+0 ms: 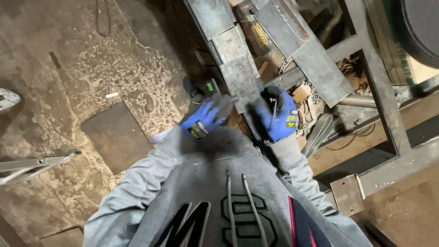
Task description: The person marks a steel bar with a marker using a square, then positions metal bars on a welded frame and taps them into place with a hammer, working along the frame and finally lifting a bar off the assembly.
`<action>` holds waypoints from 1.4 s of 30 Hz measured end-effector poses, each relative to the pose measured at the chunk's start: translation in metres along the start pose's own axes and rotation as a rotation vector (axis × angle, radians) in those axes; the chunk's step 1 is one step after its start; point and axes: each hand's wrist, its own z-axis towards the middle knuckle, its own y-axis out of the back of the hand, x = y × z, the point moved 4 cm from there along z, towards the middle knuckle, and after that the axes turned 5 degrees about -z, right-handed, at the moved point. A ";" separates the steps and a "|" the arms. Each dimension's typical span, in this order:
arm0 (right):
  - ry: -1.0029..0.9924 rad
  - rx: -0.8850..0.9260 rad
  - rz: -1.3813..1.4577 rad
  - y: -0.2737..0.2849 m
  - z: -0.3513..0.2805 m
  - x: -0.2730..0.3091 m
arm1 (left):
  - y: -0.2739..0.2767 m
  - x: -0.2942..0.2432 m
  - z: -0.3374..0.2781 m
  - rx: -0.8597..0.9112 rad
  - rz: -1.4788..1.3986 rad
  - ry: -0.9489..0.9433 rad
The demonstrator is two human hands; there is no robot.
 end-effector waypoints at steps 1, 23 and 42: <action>0.003 0.000 0.001 -0.002 0.002 0.006 | 0.015 0.008 -0.002 -0.002 0.002 0.002; -0.368 -0.011 0.052 -0.057 0.028 0.000 | 0.060 0.032 -0.049 0.362 0.304 -0.021; -0.212 0.116 -0.396 -0.077 0.107 -0.171 | 0.071 0.011 -0.043 0.374 0.402 -0.135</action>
